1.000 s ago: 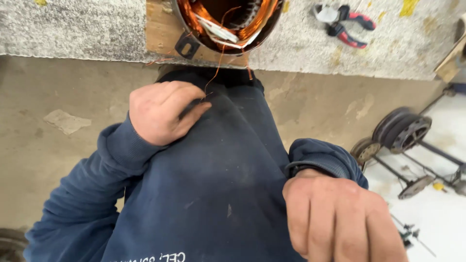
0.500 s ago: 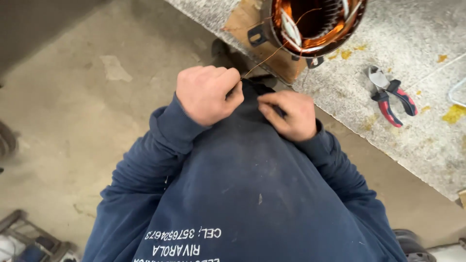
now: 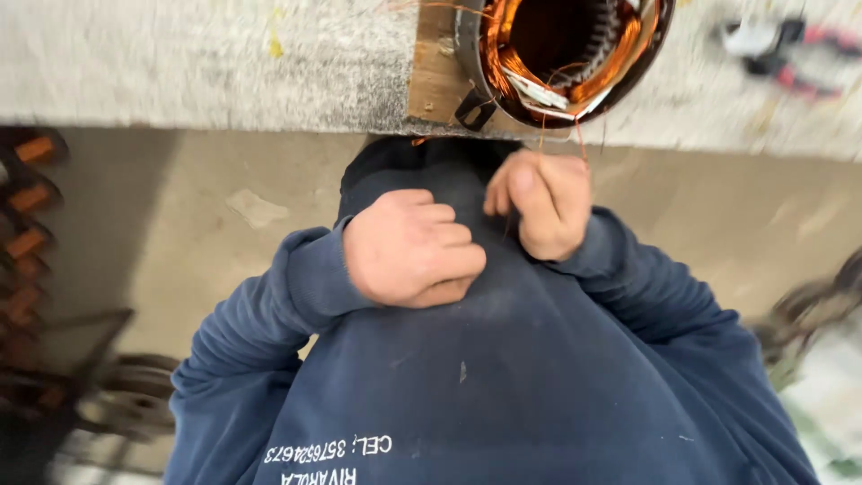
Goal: Repairing and winding the copper coils of an electric motor stator using hand tools.
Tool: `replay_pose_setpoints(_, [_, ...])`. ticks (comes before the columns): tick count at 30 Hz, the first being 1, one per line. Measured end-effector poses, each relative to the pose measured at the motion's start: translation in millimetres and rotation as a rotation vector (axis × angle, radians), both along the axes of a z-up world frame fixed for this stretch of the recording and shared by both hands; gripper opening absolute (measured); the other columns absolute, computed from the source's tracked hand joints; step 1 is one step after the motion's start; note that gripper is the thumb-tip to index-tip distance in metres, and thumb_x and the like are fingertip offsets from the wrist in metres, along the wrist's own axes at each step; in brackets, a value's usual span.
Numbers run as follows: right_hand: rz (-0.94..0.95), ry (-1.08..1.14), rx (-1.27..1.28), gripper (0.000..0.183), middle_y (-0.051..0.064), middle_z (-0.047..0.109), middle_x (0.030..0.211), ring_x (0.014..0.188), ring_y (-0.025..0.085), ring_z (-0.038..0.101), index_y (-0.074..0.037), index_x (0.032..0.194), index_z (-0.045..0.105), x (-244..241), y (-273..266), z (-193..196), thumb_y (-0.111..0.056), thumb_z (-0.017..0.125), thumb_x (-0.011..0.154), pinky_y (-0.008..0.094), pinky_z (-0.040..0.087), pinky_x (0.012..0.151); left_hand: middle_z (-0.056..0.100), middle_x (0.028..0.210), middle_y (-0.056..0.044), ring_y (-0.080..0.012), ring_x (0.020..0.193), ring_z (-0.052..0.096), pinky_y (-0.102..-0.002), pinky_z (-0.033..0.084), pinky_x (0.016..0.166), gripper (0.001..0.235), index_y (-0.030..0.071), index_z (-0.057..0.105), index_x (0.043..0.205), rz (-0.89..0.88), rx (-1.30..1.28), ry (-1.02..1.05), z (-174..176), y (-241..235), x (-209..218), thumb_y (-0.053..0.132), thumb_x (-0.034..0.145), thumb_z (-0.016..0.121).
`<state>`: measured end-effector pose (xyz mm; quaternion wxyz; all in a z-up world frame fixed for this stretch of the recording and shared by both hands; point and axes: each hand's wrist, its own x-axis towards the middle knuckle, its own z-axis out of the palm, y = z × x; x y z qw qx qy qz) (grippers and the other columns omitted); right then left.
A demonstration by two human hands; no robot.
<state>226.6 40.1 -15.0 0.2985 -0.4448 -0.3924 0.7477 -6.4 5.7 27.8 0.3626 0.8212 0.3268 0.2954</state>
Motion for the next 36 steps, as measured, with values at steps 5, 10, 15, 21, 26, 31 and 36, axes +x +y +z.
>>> replay_pose_setpoints(5, [0.281, -0.291, 1.195, 0.022, 0.006, 0.065, 0.075, 0.060, 0.023, 0.064, -0.004, 0.077, 0.063, -8.8, -3.1, 47.2, 0.002, 0.055, 0.097, 0.036, 0.049, 0.054, 0.057, 0.087, 0.001, -0.0176, 0.070, 0.053, -0.034, 0.043, 0.061, 0.020, 0.011, 0.071, 0.113, -0.108, 0.051, -0.131, 10.3, 38.4, -41.7, 0.018, 0.095, 0.076])
replay_pose_setpoints(10, [0.340, -0.196, 1.484, 0.020, 0.008, 0.065, 0.077, 0.059, 0.020, 0.063, -0.006, 0.079, 0.064, -8.6, -11.3, 74.0, -0.017, 0.072, 0.094, 0.030, 0.046, 0.051, 0.056, 0.086, -0.002, -0.0162, 0.067, 0.053, -0.031, 0.047, 0.057, 0.049, 0.009, 0.068, 0.134, -0.080, 0.273, 0.170, 35.7, 72.7, -6.4, 0.012, 0.085, 0.068])
replay_pose_setpoints(15, [0.299, -0.183, 1.408, 0.015, 0.007, 0.066, 0.076, 0.060, 0.022, 0.064, -0.007, 0.078, 0.065, 27.6, -37.4, 45.7, -0.016, 0.069, 0.089, 0.031, 0.046, 0.052, 0.061, 0.098, 0.000, -0.0169, 0.078, 0.059, -0.032, 0.048, 0.064, 0.049, 0.010, 0.064, 0.139, -0.078, 0.357, 0.393, 19.3, 67.1, 12.0, 0.017, 0.090, 0.069])
replay_pose_setpoints(21, [-0.040, -0.616, 1.123, 0.011, 0.006, 0.068, 0.080, 0.069, 0.027, 0.067, -0.008, 0.087, 0.066, 31.4, -30.2, 1.9, -0.007, 0.066, 0.098, 0.039, 0.052, 0.065, 0.061, 0.093, -0.004, -0.0192, 0.075, 0.057, -0.034, 0.045, 0.065, 0.032, 0.006, 0.064, 0.108, -0.161, 0.284, 0.181, 35.7, 44.8, 8.2, 0.035, 0.102, 0.075])
replay_pose_setpoints(26, [0.055, -0.599, 1.263, 0.033, 0.006, 0.071, 0.093, 0.074, 0.024, 0.068, 0.001, 0.128, 0.064, 23.3, -2.1, -2.1, -0.008, 0.080, 0.100, 0.036, 0.053, 0.066, 0.059, 0.080, -0.003, -0.0151, 0.060, 0.051, -0.031, 0.038, 0.052, 0.036, 0.008, 0.065, 0.092, -0.260, 0.459, -0.006, 54.8, 28.1, 15.1, 0.042, 0.097, 0.078])
replay_pose_setpoints(31, [0.168, -0.571, 1.368, 0.043, 0.006, 0.072, 0.097, 0.075, 0.022, 0.069, 0.002, 0.135, 0.065, 11.0, 24.0, 3.3, -0.008, 0.084, 0.098, 0.035, 0.053, 0.064, 0.065, 0.088, -0.007, -0.0145, 0.064, 0.054, -0.028, 0.040, 0.055, 0.041, 0.004, 0.067, 0.096, -0.205, 0.494, -0.142, 71.2, 16.7, 18.7, 0.043, 0.104, 0.074])
replay_pose_setpoints(36, [0.196, -0.430, 1.523, 0.036, 0.009, 0.073, 0.108, 0.088, 0.023, 0.074, -0.003, 0.129, 0.065, 9.2, 34.5, 7.6, -0.006, 0.082, 0.097, 0.034, 0.058, 0.071, 0.068, 0.083, -0.002, -0.0174, 0.062, 0.059, -0.033, 0.042, 0.055, 0.028, 0.010, 0.069, 0.092, 0.051, 0.254, -0.097, 55.6, -3.4, -10.0, 0.037, 0.093, 0.075])
